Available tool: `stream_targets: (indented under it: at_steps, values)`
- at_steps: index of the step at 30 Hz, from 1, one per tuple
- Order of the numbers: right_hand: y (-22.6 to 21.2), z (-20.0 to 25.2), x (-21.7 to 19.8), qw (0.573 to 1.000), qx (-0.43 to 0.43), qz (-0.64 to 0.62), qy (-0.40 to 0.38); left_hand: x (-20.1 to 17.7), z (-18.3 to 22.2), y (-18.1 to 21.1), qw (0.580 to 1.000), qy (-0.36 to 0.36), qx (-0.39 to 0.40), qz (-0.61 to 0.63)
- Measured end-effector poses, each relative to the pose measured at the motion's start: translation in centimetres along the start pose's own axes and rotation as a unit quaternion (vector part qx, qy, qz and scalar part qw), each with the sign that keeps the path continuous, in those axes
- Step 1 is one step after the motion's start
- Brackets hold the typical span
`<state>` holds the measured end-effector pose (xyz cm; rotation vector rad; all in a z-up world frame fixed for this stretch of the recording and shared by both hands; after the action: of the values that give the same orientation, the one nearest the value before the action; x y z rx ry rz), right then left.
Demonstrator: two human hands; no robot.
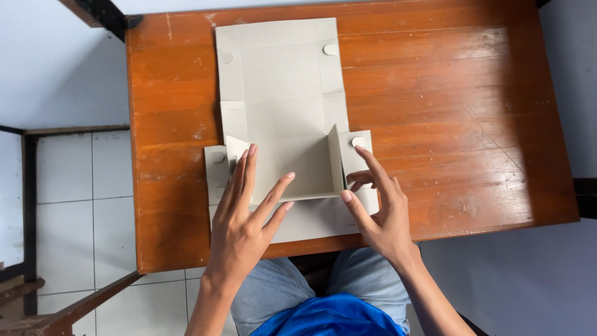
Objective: Assembling a cardboard box by folding flaps and tucking them into slots
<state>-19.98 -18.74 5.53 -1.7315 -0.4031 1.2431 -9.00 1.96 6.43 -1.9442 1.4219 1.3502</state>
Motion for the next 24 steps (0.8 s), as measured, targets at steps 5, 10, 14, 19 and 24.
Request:
stream_targets:
  at_steps: [5,10,14,19,24]
  values:
    - [0.3,-0.4,-0.8,0.997,0.080,-0.020,-0.002,-0.5,-0.8,0.4,0.999,-0.038,0.009,0.011]
    - [1.1,-1.2,-1.1,0.988,0.130,-0.077,-0.017,-0.5,-1.4,0.9,0.998,-0.048,-0.002,0.029]
    - [1.4,-1.8,-1.1,0.978,0.174,-0.109,-0.041,-0.5,-1.9,1.4,0.997,-0.039,-0.024,0.054]
    - [0.4,-2.6,-1.6,0.968,0.206,-0.117,-0.077,-0.2,-2.6,2.1,0.996,-0.026,-0.044,0.078]
    - [-0.2,-3.0,-1.7,0.978,0.162,-0.063,-0.117,0.4,-3.2,2.7,0.995,-0.039,-0.087,0.017]
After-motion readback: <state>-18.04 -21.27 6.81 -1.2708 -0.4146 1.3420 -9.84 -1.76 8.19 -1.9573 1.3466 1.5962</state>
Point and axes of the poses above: each hand's wrist, its own z-axis away from the middle knuckle, its own x-axis out of the palm, y = z × x, the point moved 1 cm from there along -z, towards the middle knuckle, and after that the axes turned 4 degrees about x, right-handed, at the moved point
